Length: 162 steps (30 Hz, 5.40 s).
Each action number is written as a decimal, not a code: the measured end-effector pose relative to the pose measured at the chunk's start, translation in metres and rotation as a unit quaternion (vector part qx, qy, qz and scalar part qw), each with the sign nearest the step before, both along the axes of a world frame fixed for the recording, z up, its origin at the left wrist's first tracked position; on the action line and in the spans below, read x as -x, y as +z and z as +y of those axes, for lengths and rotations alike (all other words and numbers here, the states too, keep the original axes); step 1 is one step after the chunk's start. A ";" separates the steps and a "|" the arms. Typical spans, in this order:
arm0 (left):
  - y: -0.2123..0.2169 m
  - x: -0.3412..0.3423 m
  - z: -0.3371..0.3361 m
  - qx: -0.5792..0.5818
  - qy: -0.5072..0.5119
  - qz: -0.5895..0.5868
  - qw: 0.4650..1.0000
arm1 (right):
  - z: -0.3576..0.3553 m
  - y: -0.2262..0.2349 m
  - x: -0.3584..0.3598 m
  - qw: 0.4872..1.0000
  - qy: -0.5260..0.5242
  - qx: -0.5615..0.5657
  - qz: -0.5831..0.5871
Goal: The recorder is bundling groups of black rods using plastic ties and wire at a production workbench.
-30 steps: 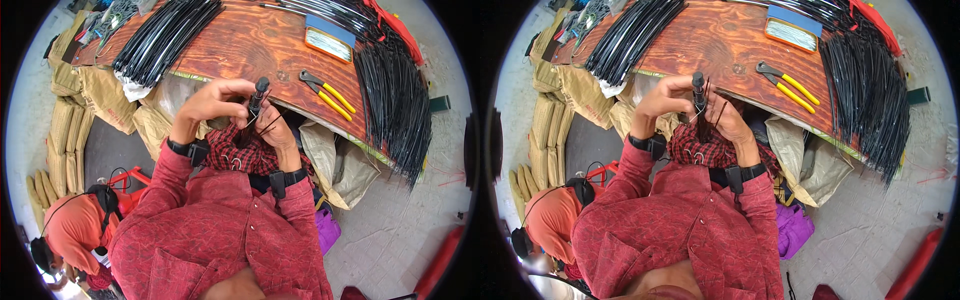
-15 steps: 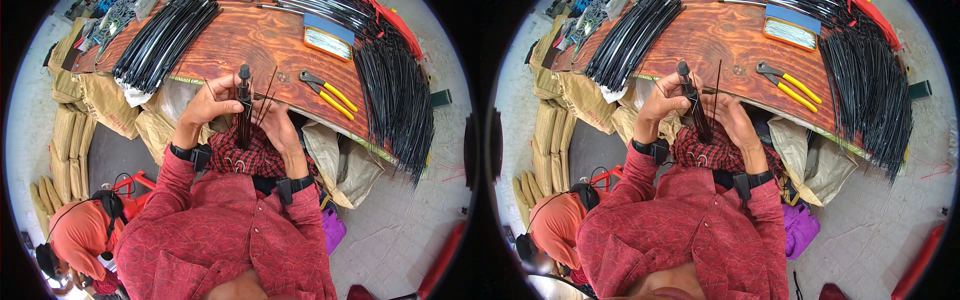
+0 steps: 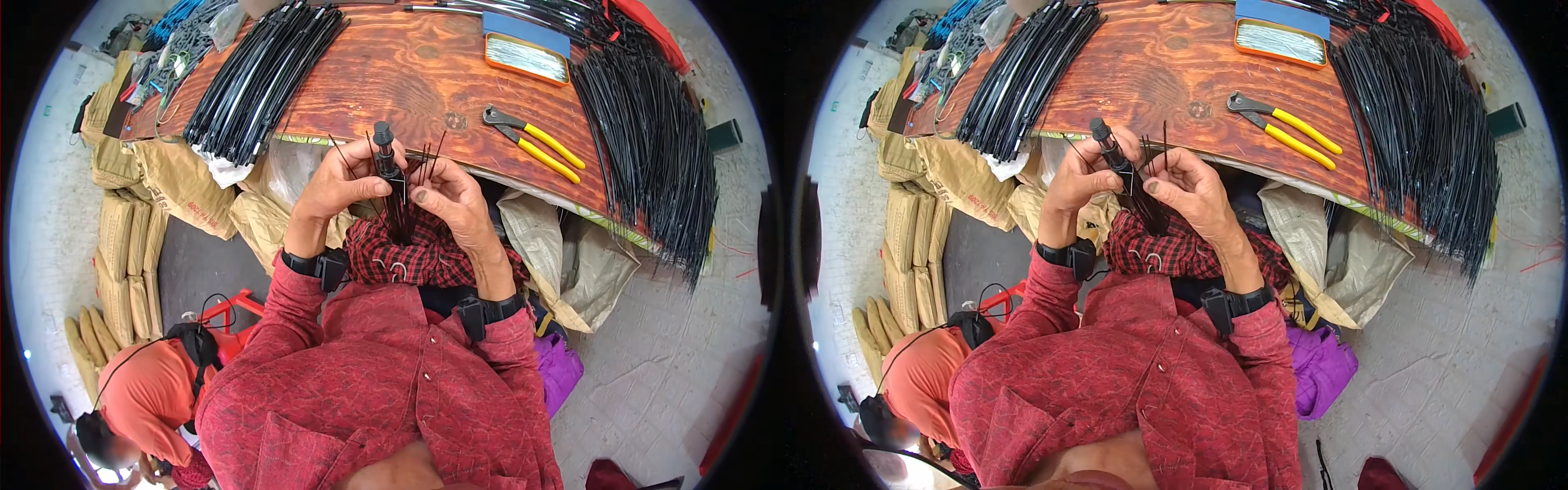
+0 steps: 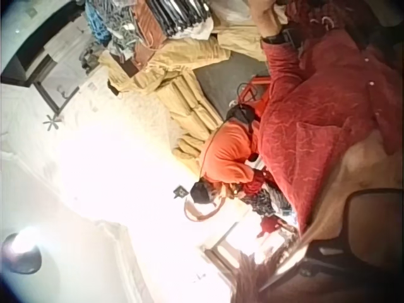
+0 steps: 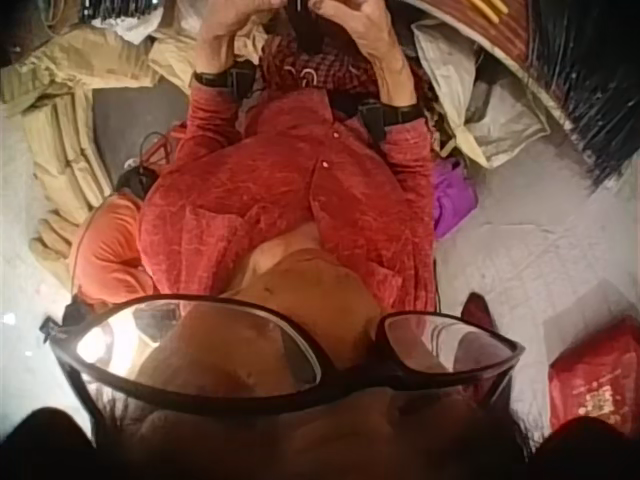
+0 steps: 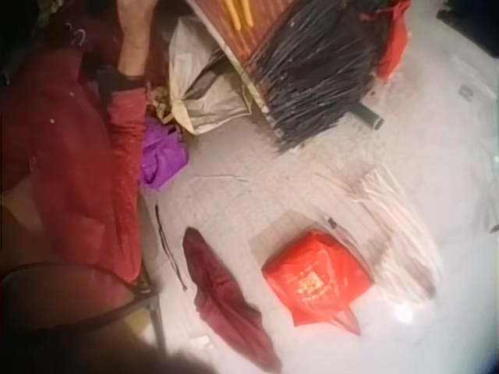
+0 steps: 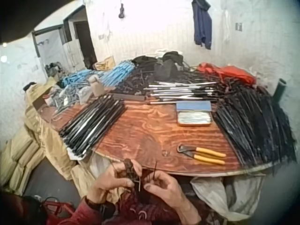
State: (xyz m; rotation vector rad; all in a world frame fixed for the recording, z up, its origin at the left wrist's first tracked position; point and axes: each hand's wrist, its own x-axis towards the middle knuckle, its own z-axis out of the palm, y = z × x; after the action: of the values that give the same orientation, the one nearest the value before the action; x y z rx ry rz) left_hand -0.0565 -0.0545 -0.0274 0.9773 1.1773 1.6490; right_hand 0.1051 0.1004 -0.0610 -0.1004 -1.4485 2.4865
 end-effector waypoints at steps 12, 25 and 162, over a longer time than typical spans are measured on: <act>0.000 -0.005 0.007 0.011 -0.017 -0.009 1.000 | 0.003 -0.011 0.001 0.991 -0.033 -0.115 -0.051; -0.016 -0.003 0.009 -0.026 -0.021 -0.009 0.999 | -0.003 -0.006 0.002 0.992 -0.046 -0.112 -0.045; -0.010 -0.047 0.003 0.012 0.275 0.153 0.949 | -0.046 -0.051 0.019 0.993 -0.001 -0.114 -0.035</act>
State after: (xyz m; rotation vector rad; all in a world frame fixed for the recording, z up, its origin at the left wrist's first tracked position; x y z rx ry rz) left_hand -0.0098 -0.0515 -0.0377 0.9666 1.8001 1.9455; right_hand 0.0863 0.0547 -0.1121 -0.1453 -1.7480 2.3173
